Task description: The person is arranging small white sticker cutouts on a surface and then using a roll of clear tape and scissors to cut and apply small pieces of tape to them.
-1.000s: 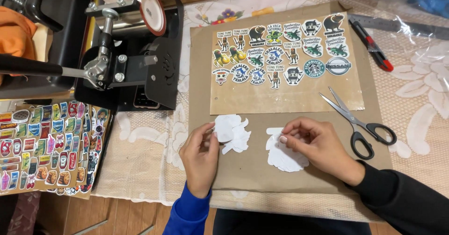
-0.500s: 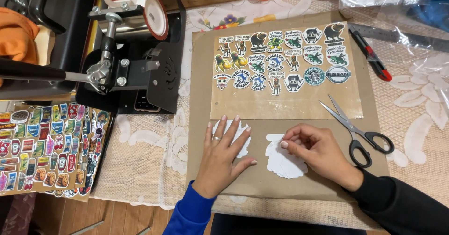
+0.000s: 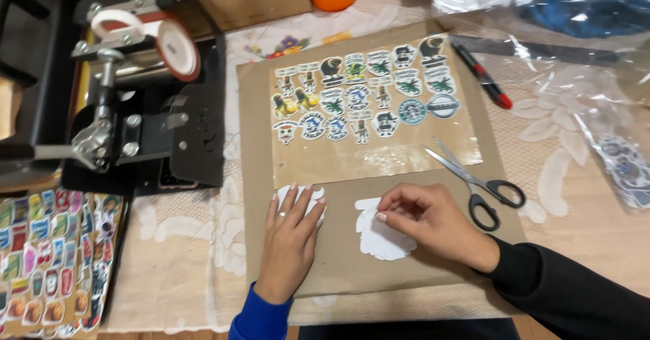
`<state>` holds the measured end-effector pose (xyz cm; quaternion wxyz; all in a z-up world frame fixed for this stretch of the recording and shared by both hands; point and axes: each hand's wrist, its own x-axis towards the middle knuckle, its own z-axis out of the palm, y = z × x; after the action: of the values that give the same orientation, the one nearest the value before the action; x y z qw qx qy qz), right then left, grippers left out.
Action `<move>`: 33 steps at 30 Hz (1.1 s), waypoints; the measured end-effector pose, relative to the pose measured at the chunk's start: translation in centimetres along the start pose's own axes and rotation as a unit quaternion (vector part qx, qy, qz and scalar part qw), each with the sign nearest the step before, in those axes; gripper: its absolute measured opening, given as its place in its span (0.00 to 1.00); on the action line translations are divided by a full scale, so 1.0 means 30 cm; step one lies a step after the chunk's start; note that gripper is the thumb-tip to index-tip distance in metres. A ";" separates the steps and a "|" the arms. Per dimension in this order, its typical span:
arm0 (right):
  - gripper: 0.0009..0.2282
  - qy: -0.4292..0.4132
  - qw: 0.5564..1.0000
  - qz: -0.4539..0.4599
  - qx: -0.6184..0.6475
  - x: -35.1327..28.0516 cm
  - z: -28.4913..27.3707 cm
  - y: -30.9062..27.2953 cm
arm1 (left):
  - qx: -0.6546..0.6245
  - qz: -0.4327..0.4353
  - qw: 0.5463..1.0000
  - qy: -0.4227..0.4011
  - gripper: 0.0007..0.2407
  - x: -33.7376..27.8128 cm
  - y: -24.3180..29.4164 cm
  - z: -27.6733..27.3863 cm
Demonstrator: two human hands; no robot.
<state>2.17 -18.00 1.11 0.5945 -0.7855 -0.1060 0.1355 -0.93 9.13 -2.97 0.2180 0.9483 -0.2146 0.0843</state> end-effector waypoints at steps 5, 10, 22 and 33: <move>0.06 0.053 0.941 -0.215 -0.256 -0.110 -0.128 -0.086 | -0.012 0.046 0.999 0.003 0.14 0.002 0.004 0.002; 0.15 0.268 0.836 -0.134 -0.459 -0.232 -0.451 0.012 | 0.028 0.038 0.999 0.020 0.13 -0.008 -0.023 0.025; 0.13 0.285 0.680 -0.028 -0.675 -0.178 -1.260 0.651 | 0.018 -0.007 0.996 0.091 0.09 -0.010 -0.014 0.026; 0.20 0.428 0.822 0.002 -0.376 -0.249 -0.955 0.307 | -0.064 0.007 0.974 0.219 0.07 0.024 0.046 -0.063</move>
<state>4.91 -48.90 0.22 0.2378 -0.9273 0.1180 -0.2637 -1.03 8.59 -0.58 0.3196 0.8893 -0.1734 0.2775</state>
